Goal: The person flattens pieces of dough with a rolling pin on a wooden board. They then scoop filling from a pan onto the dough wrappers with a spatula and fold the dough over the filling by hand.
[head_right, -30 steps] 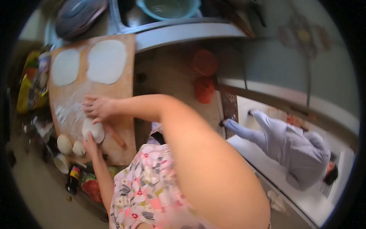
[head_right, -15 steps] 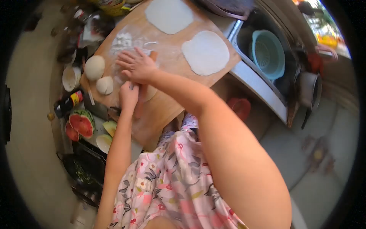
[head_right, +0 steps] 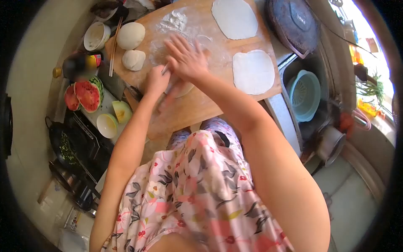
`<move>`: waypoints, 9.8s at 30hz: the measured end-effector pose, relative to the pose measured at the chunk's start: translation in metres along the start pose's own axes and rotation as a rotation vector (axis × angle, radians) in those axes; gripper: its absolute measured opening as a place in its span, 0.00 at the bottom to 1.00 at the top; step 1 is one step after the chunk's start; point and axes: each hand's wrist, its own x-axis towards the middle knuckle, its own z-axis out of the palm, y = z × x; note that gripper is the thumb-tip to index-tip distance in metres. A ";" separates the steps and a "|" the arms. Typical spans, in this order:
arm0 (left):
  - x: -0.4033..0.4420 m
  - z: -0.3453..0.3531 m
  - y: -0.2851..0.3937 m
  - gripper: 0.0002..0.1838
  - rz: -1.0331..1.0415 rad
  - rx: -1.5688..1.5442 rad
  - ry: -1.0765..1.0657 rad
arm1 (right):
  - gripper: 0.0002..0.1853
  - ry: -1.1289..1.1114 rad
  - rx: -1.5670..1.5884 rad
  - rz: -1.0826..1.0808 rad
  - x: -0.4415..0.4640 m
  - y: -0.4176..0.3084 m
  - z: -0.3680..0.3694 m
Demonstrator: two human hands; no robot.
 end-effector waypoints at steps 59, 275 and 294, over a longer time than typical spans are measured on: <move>-0.004 0.029 -0.028 0.12 -0.436 -1.099 0.230 | 0.31 -0.221 -0.084 0.057 -0.101 0.029 -0.033; 0.040 -0.005 0.021 0.15 0.550 0.341 -0.051 | 0.15 -0.006 0.499 0.437 -0.053 0.070 -0.077; -0.096 0.009 -0.034 0.31 0.143 0.026 0.446 | 0.18 -0.316 0.213 -0.121 -0.084 0.028 -0.065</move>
